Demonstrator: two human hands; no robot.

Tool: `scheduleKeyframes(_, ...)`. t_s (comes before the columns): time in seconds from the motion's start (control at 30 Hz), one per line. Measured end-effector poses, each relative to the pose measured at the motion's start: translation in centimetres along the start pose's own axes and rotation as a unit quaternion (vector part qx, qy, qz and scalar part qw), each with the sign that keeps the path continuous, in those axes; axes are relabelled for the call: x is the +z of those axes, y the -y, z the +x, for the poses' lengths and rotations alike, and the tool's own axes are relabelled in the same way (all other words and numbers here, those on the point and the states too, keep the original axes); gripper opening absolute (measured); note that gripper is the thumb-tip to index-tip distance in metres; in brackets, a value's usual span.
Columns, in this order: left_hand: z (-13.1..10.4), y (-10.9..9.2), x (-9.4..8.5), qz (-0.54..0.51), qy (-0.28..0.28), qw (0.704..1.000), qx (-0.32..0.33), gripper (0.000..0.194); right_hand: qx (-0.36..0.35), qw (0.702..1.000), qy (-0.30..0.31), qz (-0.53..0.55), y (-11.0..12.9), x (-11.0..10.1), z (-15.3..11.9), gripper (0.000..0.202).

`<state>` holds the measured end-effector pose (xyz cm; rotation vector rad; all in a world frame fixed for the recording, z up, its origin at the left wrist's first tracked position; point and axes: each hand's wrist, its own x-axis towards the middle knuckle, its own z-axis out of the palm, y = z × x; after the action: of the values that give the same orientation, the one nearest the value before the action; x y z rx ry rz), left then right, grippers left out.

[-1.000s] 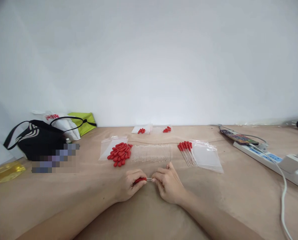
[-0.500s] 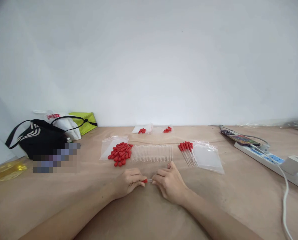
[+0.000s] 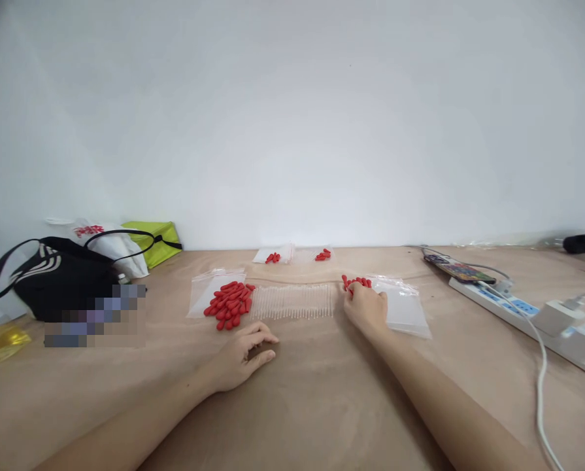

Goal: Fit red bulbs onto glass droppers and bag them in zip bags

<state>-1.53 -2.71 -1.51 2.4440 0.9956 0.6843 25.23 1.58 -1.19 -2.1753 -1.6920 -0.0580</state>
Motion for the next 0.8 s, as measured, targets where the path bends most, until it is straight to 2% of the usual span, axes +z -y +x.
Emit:
scheduleKeyframes(0.2,0.0,0.0,-0.2,0.002,0.006,1.000,-0.003,0.016,0.015,0.998,0.022,-0.049,1.1,1.6,0.5,0.021)
scheduleKeyframes(0.4,0.0,-0.2,-0.1,0.026,0.000,1.000,-0.001,0.016,0.004,0.999,0.017,-0.030,1.2,1.4,0.4,0.024)
scheduleKeyframes(0.5,-0.1,0.3,-1.1,0.119,-0.056,0.991,-0.016,0.010,-0.005,0.999,0.024,-0.026,1.9,1.2,0.4,0.027)
scheduleKeyframes(0.63,-0.2,2.0,-3.4,0.254,-0.158,0.949,-0.097,0.006,0.012,0.998,0.059,-0.032,2.8,1.5,0.9,0.022)
scheduleKeyframes(0.7,-0.1,2.9,-4.2,0.278,-0.171,0.937,-0.123,0.008,0.020,0.997,0.064,-0.029,3.0,1.7,1.4,0.018)
scheduleKeyframes(0.8,0.0,3.8,-4.5,0.297,-0.176,0.926,-0.153,0.011,0.030,0.996,0.076,-0.022,3.0,2.0,2.1,0.014)
